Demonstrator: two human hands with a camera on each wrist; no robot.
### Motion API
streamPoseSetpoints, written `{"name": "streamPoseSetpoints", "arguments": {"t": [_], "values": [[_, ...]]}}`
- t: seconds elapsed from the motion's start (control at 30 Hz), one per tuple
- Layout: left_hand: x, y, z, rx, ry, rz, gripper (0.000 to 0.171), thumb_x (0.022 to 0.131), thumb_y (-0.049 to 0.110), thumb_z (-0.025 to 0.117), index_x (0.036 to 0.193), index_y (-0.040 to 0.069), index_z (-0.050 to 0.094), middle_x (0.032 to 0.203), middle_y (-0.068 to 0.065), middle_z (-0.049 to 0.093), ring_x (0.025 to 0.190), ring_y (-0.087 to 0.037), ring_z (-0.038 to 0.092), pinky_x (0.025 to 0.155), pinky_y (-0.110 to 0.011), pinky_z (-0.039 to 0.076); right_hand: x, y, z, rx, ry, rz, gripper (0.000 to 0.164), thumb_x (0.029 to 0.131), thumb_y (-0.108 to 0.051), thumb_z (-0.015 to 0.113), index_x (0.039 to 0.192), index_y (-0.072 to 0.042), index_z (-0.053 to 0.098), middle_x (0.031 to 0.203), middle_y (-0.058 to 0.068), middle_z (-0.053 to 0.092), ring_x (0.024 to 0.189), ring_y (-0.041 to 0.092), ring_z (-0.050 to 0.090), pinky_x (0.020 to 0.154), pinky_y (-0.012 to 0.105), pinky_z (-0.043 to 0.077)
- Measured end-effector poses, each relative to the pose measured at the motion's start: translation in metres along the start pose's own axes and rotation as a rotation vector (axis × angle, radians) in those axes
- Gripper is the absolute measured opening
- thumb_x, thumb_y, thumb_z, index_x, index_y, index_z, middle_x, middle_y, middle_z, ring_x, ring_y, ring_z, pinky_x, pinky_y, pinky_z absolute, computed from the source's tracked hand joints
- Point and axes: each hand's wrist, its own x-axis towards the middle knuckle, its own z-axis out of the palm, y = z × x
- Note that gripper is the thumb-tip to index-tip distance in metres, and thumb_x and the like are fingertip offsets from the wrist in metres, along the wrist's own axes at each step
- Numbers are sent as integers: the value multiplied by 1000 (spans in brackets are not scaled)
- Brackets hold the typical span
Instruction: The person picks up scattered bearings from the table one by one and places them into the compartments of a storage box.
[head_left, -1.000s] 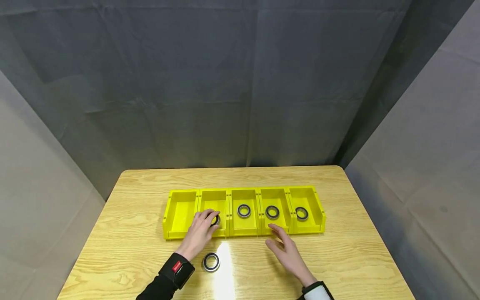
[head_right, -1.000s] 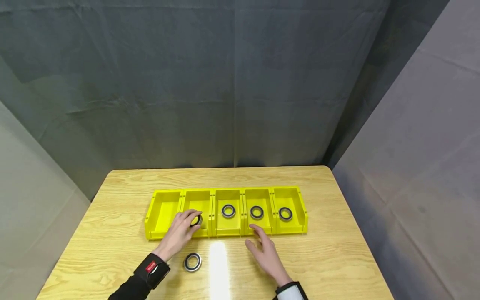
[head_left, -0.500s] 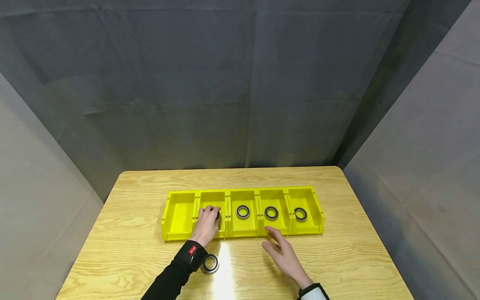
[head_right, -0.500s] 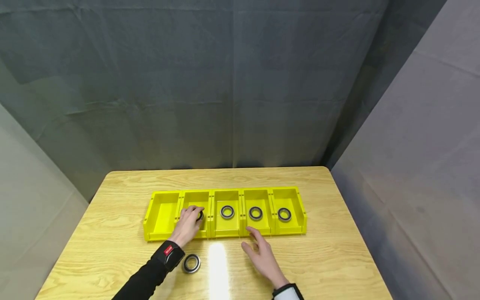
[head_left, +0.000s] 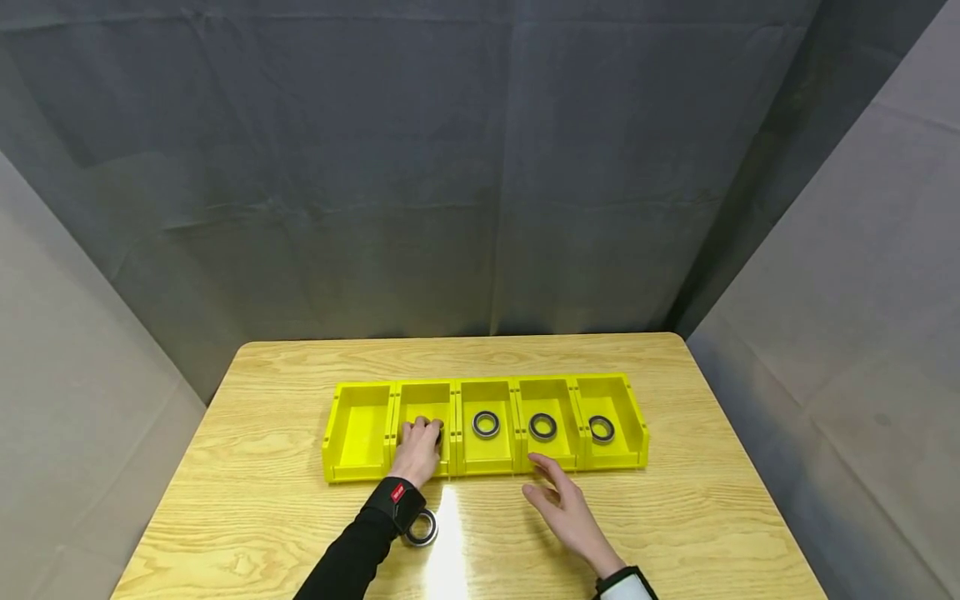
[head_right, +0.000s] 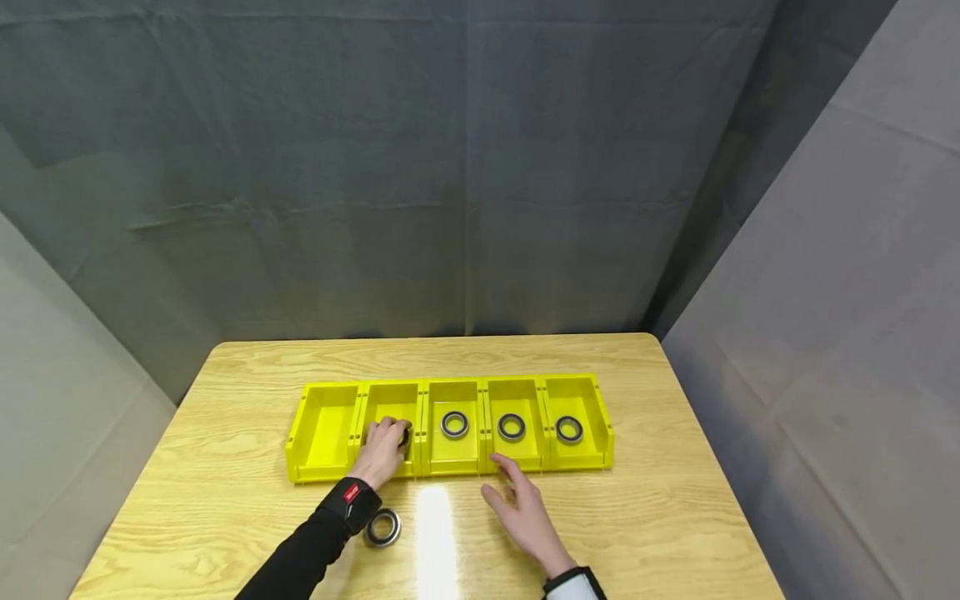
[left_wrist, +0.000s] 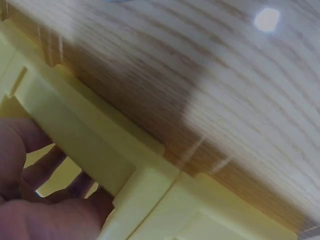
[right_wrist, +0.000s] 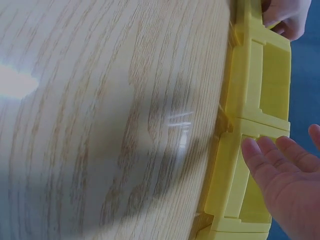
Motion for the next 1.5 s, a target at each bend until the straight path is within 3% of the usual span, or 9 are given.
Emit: {"name": "streamPoseSetpoints", "arguments": {"t": [0.27, 0.47, 0.63, 1.03, 1.27, 1.5], "values": [[-4, 3, -5, -26, -10, 5, 38, 91, -6, 61, 129, -1, 63, 134, -31, 55, 122, -52, 50, 83, -63, 55, 1, -1, 1, -7, 2, -5, 47, 99, -15, 62, 142, -3, 51, 149, 24, 50, 139, 47, 46, 107, 58, 46], [-14, 4, -15, -29, 63, 91, 33, 91, -3, 63, 124, -4, 64, 126, -29, 59, 117, -49, 54, 97, -58, 51, 0, -1, 1, -9, -1, -1, 47, 99, -16, 63, 142, -2, 51, 149, 24, 50, 139, 47, 46, 107, 57, 46], [-30, 4, -23, -25, 109, 159, 32, 89, 1, 69, 121, -4, 65, 115, -23, 62, 106, -40, 58, 89, -50, 53, 0, -2, 2, -8, -5, -2, 47, 98, -15, 63, 142, -2, 51, 149, 24, 51, 138, 47, 46, 107, 57, 47], [-71, 8, -41, -36, -36, 117, 40, 90, 15, 73, 127, 1, 64, 120, -20, 62, 110, -34, 57, 85, -46, 54, 1, -3, 2, -9, -5, 0, 48, 98, -15, 63, 143, -3, 51, 149, 23, 51, 138, 47, 47, 107, 57, 46], [-91, 1, -38, 10, -81, 151, 40, 88, 20, 76, 122, 1, 66, 112, -15, 63, 96, -24, 56, 73, -35, 50, 2, -3, 2, -10, -13, 7, 48, 99, -16, 63, 143, -2, 50, 149, 24, 50, 139, 47, 46, 107, 57, 46], [-106, -9, -33, 17, -122, 171, 50, 79, 25, 82, 121, 4, 65, 110, -12, 60, 100, -27, 57, 78, -41, 52, 2, -3, 3, -7, -10, 2, 48, 98, -15, 63, 143, -2, 50, 149, 24, 51, 139, 46, 47, 107, 57, 47]]}}
